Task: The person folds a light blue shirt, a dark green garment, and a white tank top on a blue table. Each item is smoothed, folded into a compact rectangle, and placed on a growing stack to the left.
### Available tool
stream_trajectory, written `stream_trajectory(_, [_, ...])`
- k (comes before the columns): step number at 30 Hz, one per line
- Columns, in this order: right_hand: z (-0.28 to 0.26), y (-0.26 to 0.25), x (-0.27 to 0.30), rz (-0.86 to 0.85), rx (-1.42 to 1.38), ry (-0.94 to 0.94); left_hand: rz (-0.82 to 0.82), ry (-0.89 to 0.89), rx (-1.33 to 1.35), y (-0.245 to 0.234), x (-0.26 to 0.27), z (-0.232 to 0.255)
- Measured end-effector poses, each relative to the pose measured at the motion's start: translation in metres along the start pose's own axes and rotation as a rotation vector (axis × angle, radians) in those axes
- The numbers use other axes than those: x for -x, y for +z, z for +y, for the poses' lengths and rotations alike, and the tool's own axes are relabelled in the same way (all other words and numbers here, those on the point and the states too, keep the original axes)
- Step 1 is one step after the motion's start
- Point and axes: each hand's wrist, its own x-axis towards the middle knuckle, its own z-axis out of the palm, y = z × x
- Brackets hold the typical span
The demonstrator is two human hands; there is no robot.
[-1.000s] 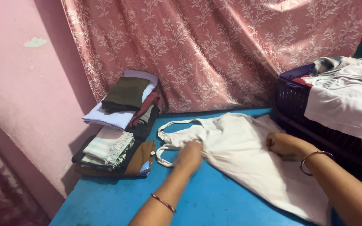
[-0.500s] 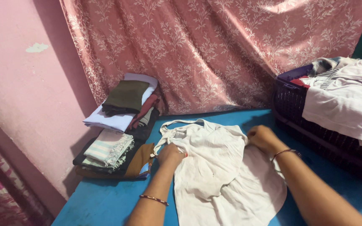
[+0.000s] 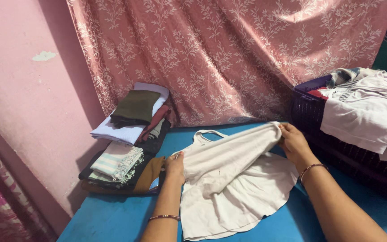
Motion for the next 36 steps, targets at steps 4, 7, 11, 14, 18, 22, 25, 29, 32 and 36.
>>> stream_trajectory(4, [0.002,0.027,0.018,-0.261,-0.065,0.133,-0.086,-0.080,-0.028,-0.009,0.006,0.006])
stream_trajectory(7, [0.010,0.044,0.030,-0.298,0.188,0.097,-0.110,-0.224,-0.415,-0.021,0.010,0.023])
stream_trajectory(11, [0.008,0.051,0.036,-0.026,0.694,-0.080,-0.292,-0.094,-0.517,-0.033,0.026,0.046])
stream_trajectory(14, [-0.028,0.047,0.036,0.125,0.627,-0.358,-0.150,0.077,-0.712,-0.039,0.043,0.083])
stream_trajectory(18, [-0.119,0.023,0.044,0.316,0.716,-0.616,0.174,0.614,-0.633,-0.028,0.064,0.158])
stream_trajectory(22, [-0.171,0.006,0.062,0.077,0.118,-0.818,-0.366,0.505,0.240,-0.014,0.068,0.223])
stream_trajectory(25, [-0.179,0.000,0.072,0.025,0.257,-0.669,-0.240,0.538,-0.567,-0.010,0.063,0.249])
stream_trajectory(29, [-0.197,-0.016,0.075,-0.084,0.151,-0.635,-0.591,0.359,0.195,-0.005,0.054,0.288])
stream_trajectory(32, [-0.196,-0.030,0.077,-0.043,0.008,-0.658,-0.174,0.553,-0.476,-0.002,0.052,0.306])
stream_trajectory(36, [-0.200,-0.037,0.079,-0.046,0.257,-0.666,-0.487,0.652,0.022,0.006,0.060,0.332])
